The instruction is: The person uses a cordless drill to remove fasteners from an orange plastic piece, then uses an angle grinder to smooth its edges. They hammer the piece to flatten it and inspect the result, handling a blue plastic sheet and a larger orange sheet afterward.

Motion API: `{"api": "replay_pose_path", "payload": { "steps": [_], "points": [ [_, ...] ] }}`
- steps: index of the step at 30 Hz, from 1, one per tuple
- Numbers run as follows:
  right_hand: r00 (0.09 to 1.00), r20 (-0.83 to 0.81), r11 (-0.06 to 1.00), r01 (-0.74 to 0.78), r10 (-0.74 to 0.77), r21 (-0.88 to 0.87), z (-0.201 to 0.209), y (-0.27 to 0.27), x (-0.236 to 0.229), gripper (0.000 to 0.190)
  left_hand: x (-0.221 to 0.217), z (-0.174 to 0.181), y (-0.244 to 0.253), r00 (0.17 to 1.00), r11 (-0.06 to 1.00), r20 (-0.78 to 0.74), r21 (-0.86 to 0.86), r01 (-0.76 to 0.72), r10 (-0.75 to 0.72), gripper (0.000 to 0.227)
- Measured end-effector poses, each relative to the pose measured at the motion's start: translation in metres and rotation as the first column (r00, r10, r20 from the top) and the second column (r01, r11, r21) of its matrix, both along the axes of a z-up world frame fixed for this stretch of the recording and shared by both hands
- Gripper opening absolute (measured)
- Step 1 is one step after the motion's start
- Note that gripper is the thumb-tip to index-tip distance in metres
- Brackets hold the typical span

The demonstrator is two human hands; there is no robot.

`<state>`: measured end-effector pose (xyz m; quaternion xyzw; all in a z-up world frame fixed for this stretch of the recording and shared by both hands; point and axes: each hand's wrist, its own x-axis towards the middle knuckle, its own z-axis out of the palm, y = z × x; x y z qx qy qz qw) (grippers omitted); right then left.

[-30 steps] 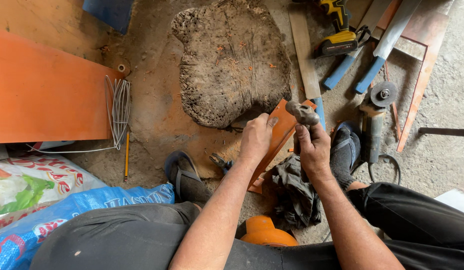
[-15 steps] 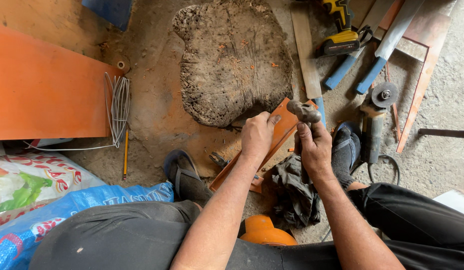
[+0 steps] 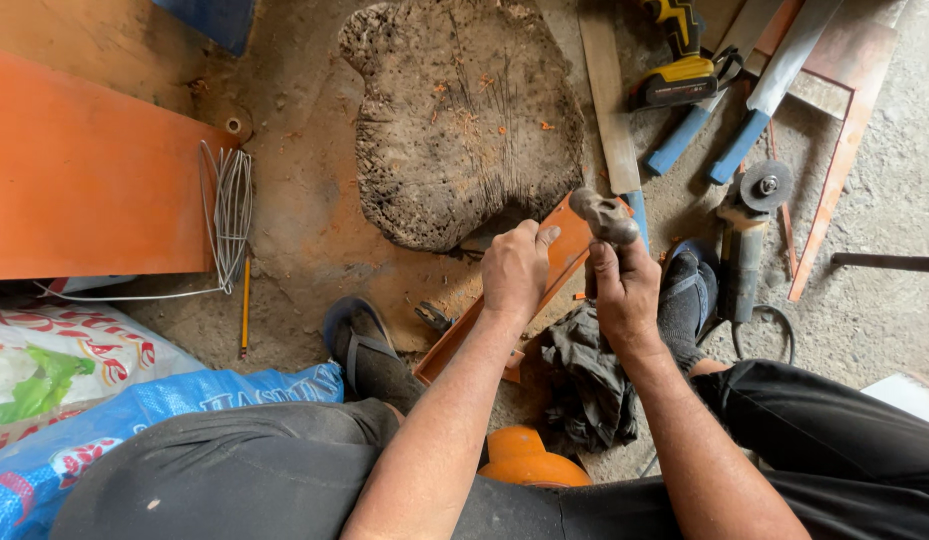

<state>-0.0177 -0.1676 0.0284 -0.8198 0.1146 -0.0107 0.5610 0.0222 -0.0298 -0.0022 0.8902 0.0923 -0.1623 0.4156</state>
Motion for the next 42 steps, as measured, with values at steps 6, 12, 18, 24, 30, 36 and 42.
{"api": "replay_pose_path", "payload": {
  "steps": [6,12,18,24,30,36,42],
  "points": [
    [0.996,-0.089,0.999,-0.028,0.025,-0.035,0.000,-0.001,0.006,0.027,0.002,0.010,0.002,0.998,1.000,0.067,-0.009,-0.013,0.014,0.023],
    [0.998,-0.012,0.992,-0.061,0.060,-0.111,-0.002,-0.002,0.004,0.027,0.000,0.004,0.001,0.996,1.000,0.084,0.001,-0.008,0.007,0.020],
    [0.999,-0.019,0.993,-0.046,0.044,-0.113,0.001,0.002,0.003,0.029,-0.001,0.004,0.000,1.000,1.000,0.031,0.015,0.003,-0.004,0.037],
    [0.997,-0.077,0.998,-0.012,0.007,-0.063,0.001,0.000,0.008,0.029,0.003,0.006,0.000,1.000,1.000,0.003,-0.002,0.009,-0.009,0.036],
    [0.993,-0.091,0.995,-0.080,0.075,-0.055,0.002,-0.001,0.011,0.034,0.002,0.006,0.003,0.999,1.000,0.046,-0.007,-0.013,0.013,0.036],
    [0.989,0.021,0.960,0.136,-0.146,0.246,-0.009,-0.020,0.004,0.023,0.003,0.019,0.013,0.994,0.994,0.057,-0.068,-0.086,0.090,0.039],
    [0.872,-0.248,0.865,0.469,-0.422,0.178,-0.066,-0.041,-0.003,0.013,0.004,0.047,0.037,0.983,0.964,0.050,-0.211,-0.161,0.175,0.030]
  ]
}}
